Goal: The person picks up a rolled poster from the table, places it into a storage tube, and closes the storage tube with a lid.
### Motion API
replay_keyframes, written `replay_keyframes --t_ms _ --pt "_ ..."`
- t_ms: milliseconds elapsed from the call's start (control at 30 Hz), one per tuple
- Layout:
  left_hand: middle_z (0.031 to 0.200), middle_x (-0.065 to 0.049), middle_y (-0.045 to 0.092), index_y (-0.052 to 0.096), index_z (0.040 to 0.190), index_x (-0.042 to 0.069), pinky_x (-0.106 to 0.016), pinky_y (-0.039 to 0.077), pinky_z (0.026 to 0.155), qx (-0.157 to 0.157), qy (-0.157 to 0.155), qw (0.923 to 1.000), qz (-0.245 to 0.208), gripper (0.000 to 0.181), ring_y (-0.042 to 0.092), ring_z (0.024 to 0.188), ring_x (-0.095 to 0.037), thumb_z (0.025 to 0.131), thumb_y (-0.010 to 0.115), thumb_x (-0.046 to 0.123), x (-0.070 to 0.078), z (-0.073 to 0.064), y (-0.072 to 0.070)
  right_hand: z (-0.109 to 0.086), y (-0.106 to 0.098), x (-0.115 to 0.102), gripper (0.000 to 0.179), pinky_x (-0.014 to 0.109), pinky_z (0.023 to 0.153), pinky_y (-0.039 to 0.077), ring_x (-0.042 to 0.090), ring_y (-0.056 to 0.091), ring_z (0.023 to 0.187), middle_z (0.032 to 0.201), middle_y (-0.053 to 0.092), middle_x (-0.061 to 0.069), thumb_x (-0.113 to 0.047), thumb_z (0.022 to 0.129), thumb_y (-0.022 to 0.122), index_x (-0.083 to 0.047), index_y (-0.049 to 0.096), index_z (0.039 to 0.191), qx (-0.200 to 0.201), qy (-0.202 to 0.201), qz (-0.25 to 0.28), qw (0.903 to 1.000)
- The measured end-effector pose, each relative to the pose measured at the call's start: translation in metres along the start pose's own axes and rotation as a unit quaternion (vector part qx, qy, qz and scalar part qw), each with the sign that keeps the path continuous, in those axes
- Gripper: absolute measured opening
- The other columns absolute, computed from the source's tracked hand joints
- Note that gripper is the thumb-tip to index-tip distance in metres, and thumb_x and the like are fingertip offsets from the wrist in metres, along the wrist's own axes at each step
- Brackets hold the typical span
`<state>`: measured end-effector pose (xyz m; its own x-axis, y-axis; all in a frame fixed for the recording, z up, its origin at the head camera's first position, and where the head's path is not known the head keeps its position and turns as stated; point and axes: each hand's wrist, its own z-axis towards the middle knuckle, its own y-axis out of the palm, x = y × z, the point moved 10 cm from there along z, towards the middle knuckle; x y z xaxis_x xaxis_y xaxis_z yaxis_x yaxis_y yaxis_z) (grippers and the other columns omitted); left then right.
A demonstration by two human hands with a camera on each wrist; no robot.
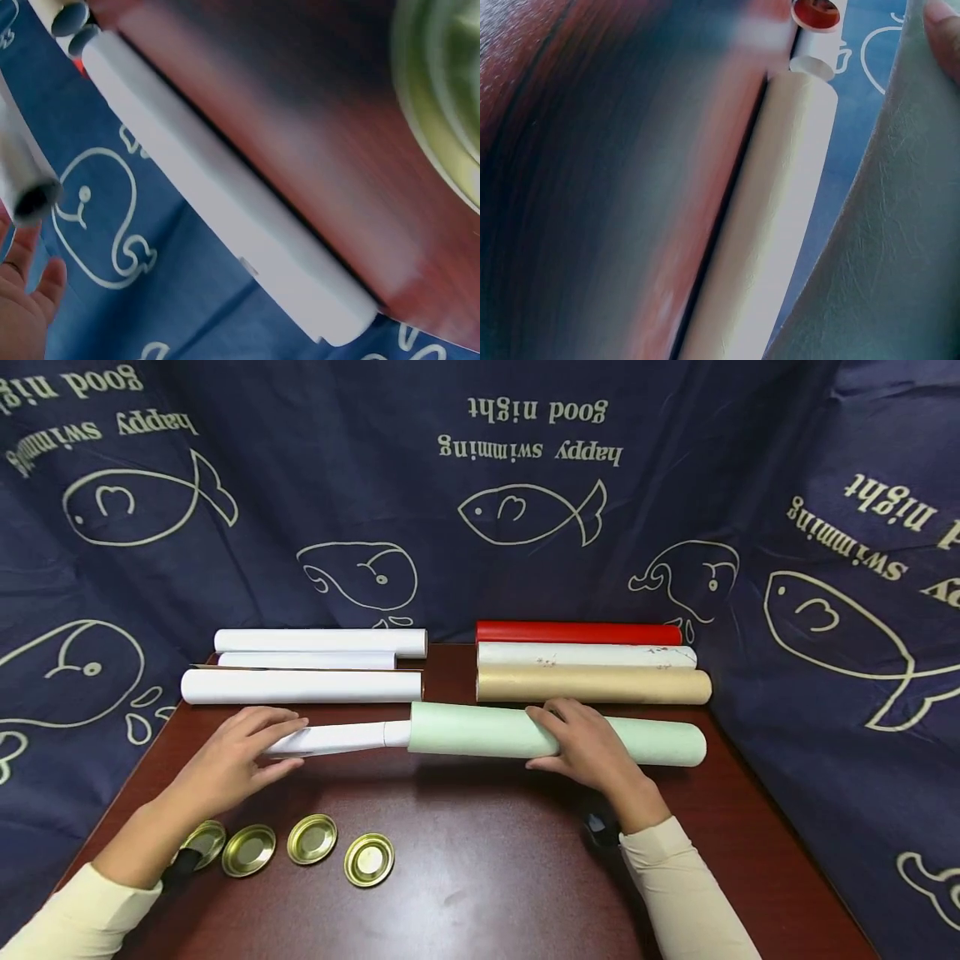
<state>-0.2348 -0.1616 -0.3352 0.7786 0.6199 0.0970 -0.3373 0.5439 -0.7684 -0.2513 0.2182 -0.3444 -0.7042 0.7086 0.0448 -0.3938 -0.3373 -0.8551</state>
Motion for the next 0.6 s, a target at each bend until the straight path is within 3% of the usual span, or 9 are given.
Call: replay_keyframes --t_ms 200,433,600 --pt "0.111 -0.012 0.063 0.072 0.107 0.005 -0.041 0.045 0.084 0.012 -0.029 0.9995 -0.002 0.043 0.057 0.104 -0.031 0.067 0.088 0.008 -0.008 -0.015 -0.011 -0.002 -0.002 -0.002 0.082 0.048 0.076 0.05 0.029 0.06 0.091 0.108 0.06 0.01 -0.05 0.062 0.087 -0.008 0.062 0.128 0.004 -0.012 0.004 0.9999" --pt "0.108 -0.009 0.064 0.071 0.108 0.003 -0.04 0.046 0.082 -0.002 -0.037 0.9993 -0.009 0.04 0.059 0.099 -0.027 0.07 0.086 0.005 -0.01 -0.015 -0.003 -0.005 -0.002 -0.001 0.081 0.048 0.076 0.05 0.028 0.06 0.092 0.108 0.059 0.01 -0.05 0.064 0.086 -0.01 0.06 0.13 0.006 -0.018 0.005 0.9998" --pt "0.107 -0.007 0.066 0.071 0.108 0.001 -0.039 0.045 0.084 0.007 -0.04 0.9988 -0.029 0.038 0.059 0.098 -0.026 0.073 0.084 0.0 -0.007 -0.011 -0.003 -0.006 -0.004 -0.004 0.08 0.048 0.076 0.05 0.028 0.06 0.092 0.108 0.059 0.01 -0.05 0.065 0.085 -0.011 0.06 0.13 0.007 -0.02 0.004 0.9998"
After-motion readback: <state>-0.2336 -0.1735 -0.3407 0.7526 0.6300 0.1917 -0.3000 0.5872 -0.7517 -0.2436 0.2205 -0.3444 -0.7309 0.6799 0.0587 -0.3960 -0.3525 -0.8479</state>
